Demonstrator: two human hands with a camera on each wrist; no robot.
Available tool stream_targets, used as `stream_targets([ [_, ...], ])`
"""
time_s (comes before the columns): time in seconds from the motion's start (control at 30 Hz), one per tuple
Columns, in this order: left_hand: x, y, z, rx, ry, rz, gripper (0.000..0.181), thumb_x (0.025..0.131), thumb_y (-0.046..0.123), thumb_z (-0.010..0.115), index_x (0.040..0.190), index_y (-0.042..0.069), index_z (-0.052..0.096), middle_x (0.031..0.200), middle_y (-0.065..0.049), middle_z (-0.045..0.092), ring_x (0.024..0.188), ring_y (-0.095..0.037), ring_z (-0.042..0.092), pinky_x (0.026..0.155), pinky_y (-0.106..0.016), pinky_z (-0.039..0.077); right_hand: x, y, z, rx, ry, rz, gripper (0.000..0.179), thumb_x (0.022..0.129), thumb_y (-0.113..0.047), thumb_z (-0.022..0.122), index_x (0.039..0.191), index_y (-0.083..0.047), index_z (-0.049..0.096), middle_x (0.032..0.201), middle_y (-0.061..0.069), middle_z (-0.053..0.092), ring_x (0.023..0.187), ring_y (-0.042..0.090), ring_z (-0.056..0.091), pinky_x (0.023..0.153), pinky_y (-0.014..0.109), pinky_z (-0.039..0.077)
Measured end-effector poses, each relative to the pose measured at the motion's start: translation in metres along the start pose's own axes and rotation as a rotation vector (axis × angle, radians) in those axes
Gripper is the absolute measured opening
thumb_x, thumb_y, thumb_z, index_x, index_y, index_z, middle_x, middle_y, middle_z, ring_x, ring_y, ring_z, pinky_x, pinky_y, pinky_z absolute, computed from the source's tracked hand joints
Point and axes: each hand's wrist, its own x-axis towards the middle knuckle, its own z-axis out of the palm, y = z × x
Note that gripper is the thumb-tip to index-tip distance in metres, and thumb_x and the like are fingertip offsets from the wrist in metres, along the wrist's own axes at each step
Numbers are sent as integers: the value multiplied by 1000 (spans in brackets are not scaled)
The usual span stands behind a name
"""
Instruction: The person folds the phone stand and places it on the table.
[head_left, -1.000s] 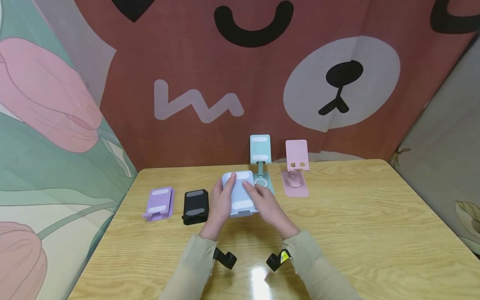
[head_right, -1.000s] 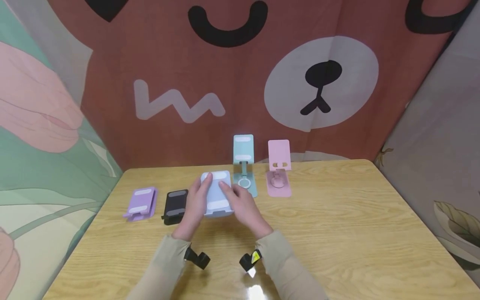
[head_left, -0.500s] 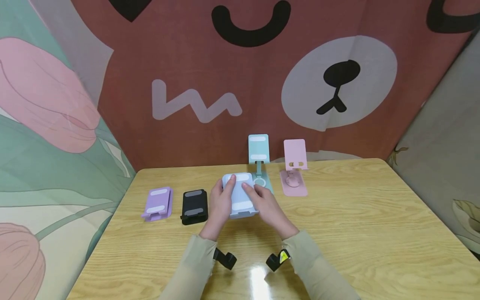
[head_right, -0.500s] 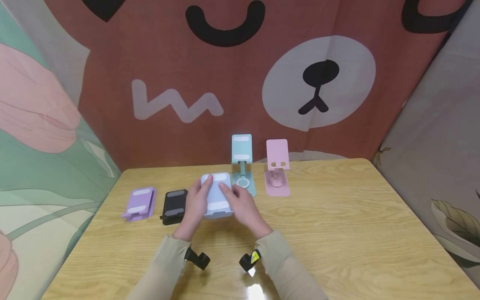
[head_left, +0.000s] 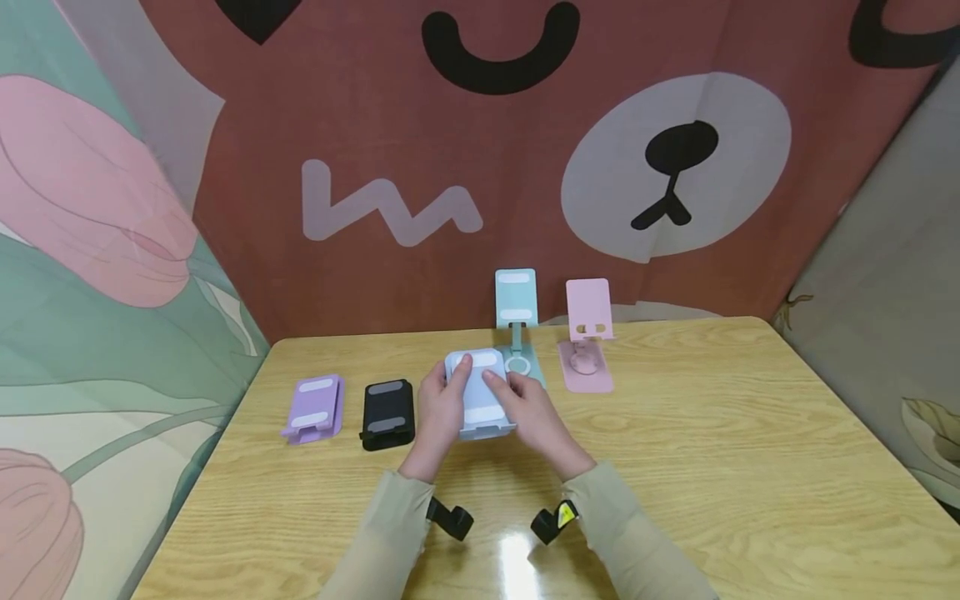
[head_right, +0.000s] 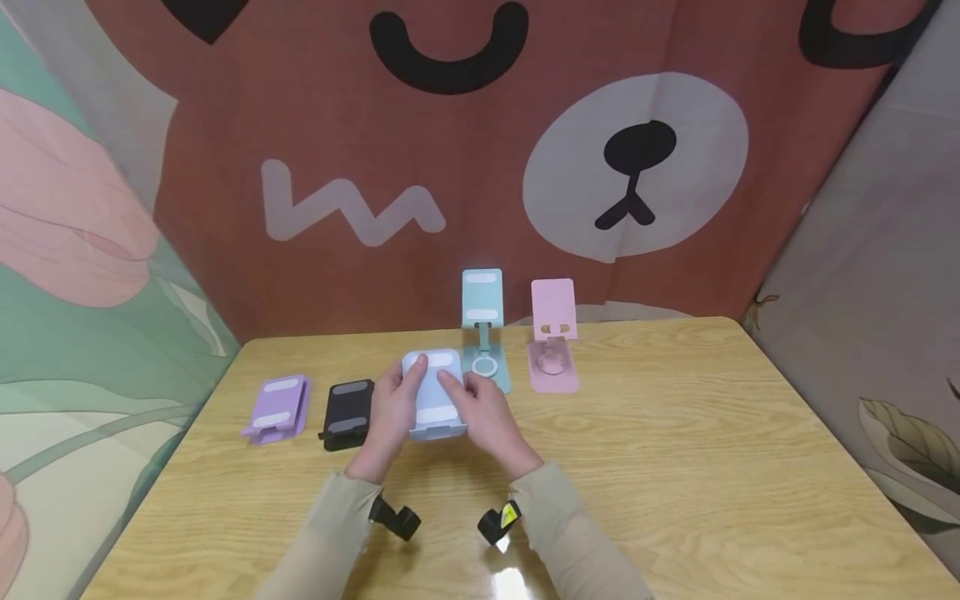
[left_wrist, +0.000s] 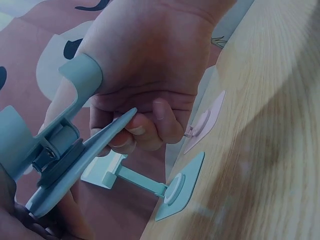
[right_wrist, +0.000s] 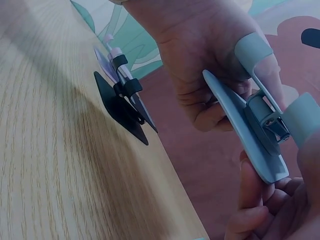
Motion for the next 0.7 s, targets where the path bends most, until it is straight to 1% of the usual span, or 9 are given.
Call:
stream_targets([
  [0.13, 2, -2, -1, 9, 1, -11, 51, 104, 48, 54, 126, 2, 64, 106, -10, 68, 91, -22, 62, 79, -36, 53, 1, 3, 2, 1, 4, -6, 56, 102, -57, 53, 107, -4, 69, 88, 6, 67, 77, 18, 59, 66, 32, 49],
  [0.23, 3, -4, -1, 33, -5, -11, 51, 105, 47, 54, 126, 2, 64, 109, -12, 68, 93, -23, 62, 81, -38, 53, 2, 8, 4, 4, 7, -10, 54, 101, -57, 54, 101, -5, 69, 83, 6, 64, 73, 18, 57, 62, 31, 47],
  [0.37, 3, -8, -2, 74, 6, -46, 49, 105, 43, 54, 124, -2, 59, 106, -15, 67, 91, -24, 63, 79, -38, 54, 3, 13, 6, -10, -5, -7, 53, 101, -57, 55, 96, -6, 68, 78, 6, 61, 70, 18, 55, 60, 30, 45],
  [0.47, 2, -10, -2, 77, 26, -74, 49, 105, 41, 56, 123, -4, 53, 101, -18, 66, 87, -26, 65, 74, -38, 55, 5, 15, 4, -58, 12, 5, 53, 101, -57, 54, 100, -6, 68, 82, 5, 63, 74, 20, 58, 64, 32, 48],
  [0.57, 4, -13, -3, 98, 47, -93, 49, 104, 40, 57, 124, -4, 49, 99, -19, 65, 84, -27, 66, 72, -40, 56, 8, 16, -2, -105, 64, 27, 52, 102, -56, 53, 104, -6, 66, 89, 8, 66, 76, 25, 61, 66, 34, 48],
  [0.7, 9, -19, -7, 179, 64, -118, 49, 104, 42, 57, 123, -3, 50, 102, -19, 63, 88, -29, 65, 77, -43, 55, 14, 16, -16, -124, 119, 36, 51, 102, -55, 53, 106, -5, 65, 97, 12, 69, 76, 26, 60, 66, 36, 48],
])
